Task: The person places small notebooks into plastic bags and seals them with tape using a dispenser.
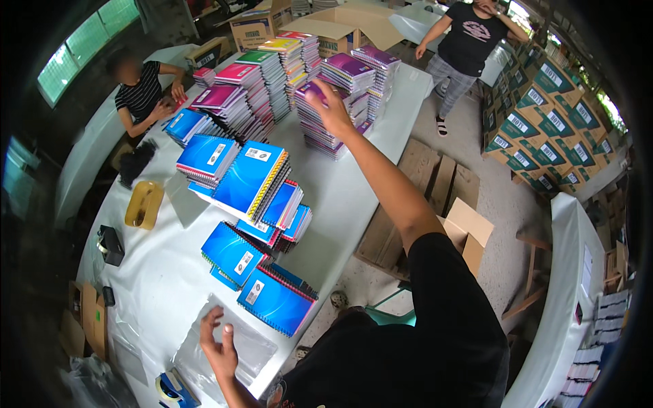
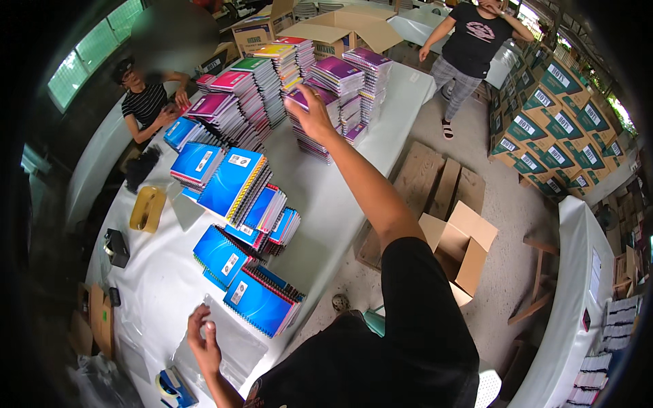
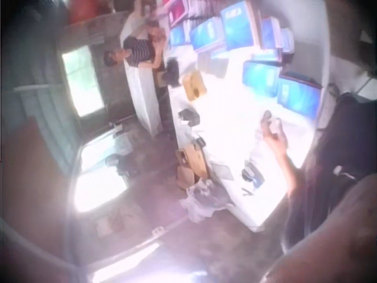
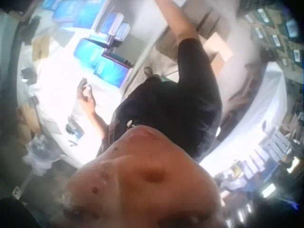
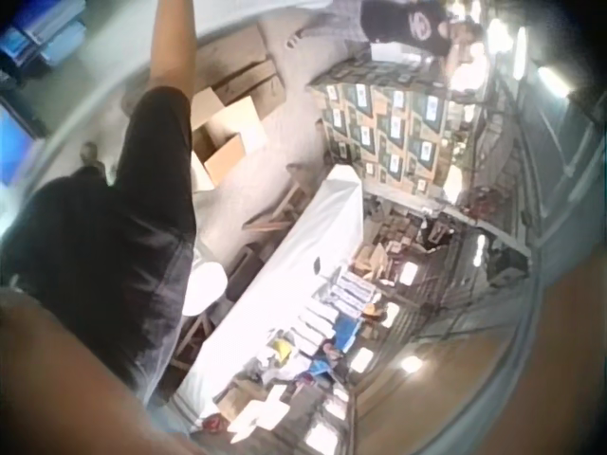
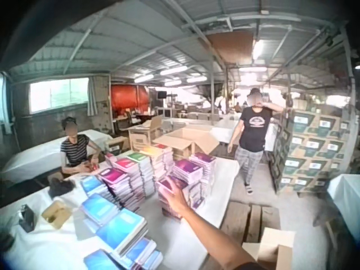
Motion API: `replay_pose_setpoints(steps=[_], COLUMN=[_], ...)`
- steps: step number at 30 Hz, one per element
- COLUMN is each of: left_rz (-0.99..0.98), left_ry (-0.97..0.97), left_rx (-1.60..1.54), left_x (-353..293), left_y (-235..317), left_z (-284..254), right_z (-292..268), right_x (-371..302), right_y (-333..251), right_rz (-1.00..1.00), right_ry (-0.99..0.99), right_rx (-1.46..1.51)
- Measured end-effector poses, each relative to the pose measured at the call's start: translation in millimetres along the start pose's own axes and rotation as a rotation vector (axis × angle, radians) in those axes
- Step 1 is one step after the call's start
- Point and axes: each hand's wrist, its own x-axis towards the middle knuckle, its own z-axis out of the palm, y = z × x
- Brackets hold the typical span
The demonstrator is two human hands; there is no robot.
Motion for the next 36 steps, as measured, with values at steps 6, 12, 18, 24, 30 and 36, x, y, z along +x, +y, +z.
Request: replay_pose_setpoints(steps=[6, 12, 18, 24, 30, 36], left_rz=[-0.056, -0.111, -0.254, -0.435, -0.500, -0.485], left_ry=[0.009, -0.044, -0.118, -0.333, -0.406, -0.338], left_rx=[-0.398, -0.605, -0.677, -0.710, -0.478, -0.254], left_x=[21, 1, -29, -24, 15, 29], left_y=[-10, -19, -55, -77, -68, -65], left_z=[5, -22, -54, -20, 42, 75], right_z=[30, 28, 39, 42, 77, 78], right_x=[2, -22, -93, -206, -260, -261], right_y=[-43, -75, -123, -117, -157, -141], right_rz=[0.652, 0.674, 0.329, 0.546, 0.645, 0.635], right_ry=[-0.121, 0.002, 0.383, -0.359, -0.768, -0.843], right_rx=[0.992, 0.871, 0.296, -0.205, -0.008, 0.044])
